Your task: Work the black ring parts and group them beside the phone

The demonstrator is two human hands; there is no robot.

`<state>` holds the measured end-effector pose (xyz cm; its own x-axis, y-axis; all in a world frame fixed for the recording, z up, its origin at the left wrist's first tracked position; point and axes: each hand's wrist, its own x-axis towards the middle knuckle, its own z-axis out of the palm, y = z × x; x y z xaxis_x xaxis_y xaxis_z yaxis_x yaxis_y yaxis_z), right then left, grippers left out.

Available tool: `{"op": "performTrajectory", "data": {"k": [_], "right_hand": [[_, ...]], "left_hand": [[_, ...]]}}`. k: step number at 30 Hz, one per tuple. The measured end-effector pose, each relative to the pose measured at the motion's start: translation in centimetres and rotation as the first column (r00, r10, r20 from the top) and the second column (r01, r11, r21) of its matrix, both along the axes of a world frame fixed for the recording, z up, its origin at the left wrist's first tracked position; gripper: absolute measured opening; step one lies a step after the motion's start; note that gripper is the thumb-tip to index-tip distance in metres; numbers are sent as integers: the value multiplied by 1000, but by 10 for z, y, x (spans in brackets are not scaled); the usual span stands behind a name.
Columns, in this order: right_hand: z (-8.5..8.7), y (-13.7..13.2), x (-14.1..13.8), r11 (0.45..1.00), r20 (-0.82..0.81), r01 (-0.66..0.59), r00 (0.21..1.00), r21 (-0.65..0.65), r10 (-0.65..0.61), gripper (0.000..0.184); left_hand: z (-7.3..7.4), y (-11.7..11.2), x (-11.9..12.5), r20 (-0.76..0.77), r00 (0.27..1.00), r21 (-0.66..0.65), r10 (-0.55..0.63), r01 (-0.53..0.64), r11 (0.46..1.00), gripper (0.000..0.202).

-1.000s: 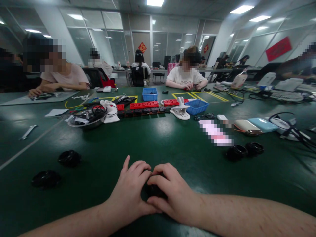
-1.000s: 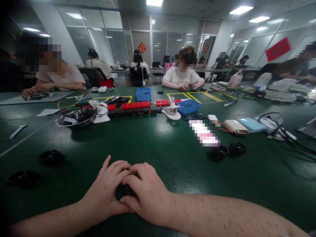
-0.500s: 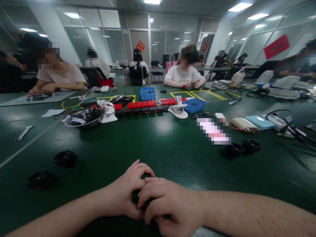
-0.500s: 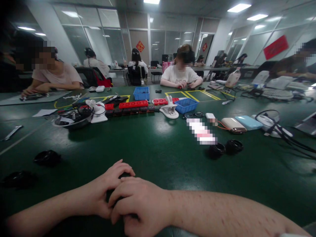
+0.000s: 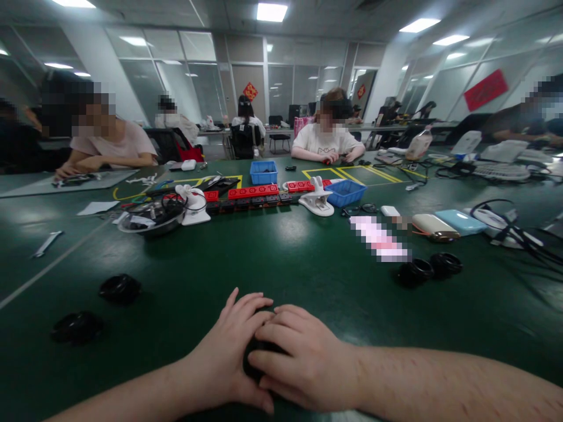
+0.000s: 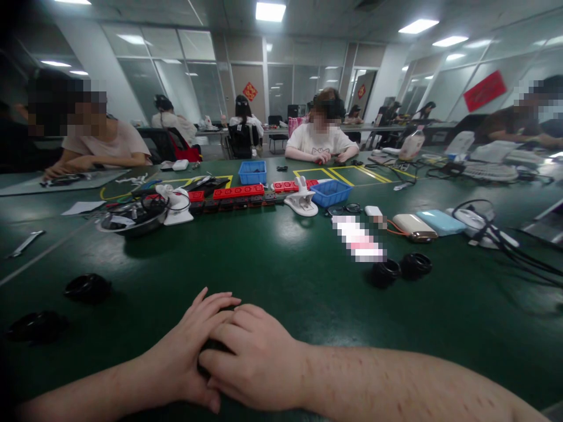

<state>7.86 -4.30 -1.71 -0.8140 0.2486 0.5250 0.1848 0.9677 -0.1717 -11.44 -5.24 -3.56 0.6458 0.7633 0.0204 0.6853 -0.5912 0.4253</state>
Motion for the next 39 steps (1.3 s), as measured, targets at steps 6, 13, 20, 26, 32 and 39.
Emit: {"op": "performTrajectory", "data": {"k": [6, 13, 20, 26, 32, 39], "right_hand": [[-3, 1, -1, 997, -63, 63, 996, -34, -65, 29], [4, 3, 1, 990, -54, -110, 993, -89, 105, 24], [6, 1, 2, 940, 45, -342, 939, 4, 342, 41], [5, -1, 2, 959, 31, -272, 961, -75, 275, 27], [6, -2, 1, 981, -44, -86, 996, -175, 79, 30], [0, -3, -1, 968, -86, 67, 992, -240, -90, 32]], "left_hand": [[-9, -10, 10, 73, 985, 141, 157, -166, 976, 63], [4, 1, 5, 84, 996, 36, -6, 3, 999, 59], [31, 12, 0, -34, 961, -194, -274, 262, 945, 40], [38, 8, 2, -39, 959, -238, -281, 264, 935, 51], [29, 2, -1, 54, 981, -130, -189, 194, 972, 83], [8, -4, 10, 29, 997, 40, 68, -69, 997, 67]]}}
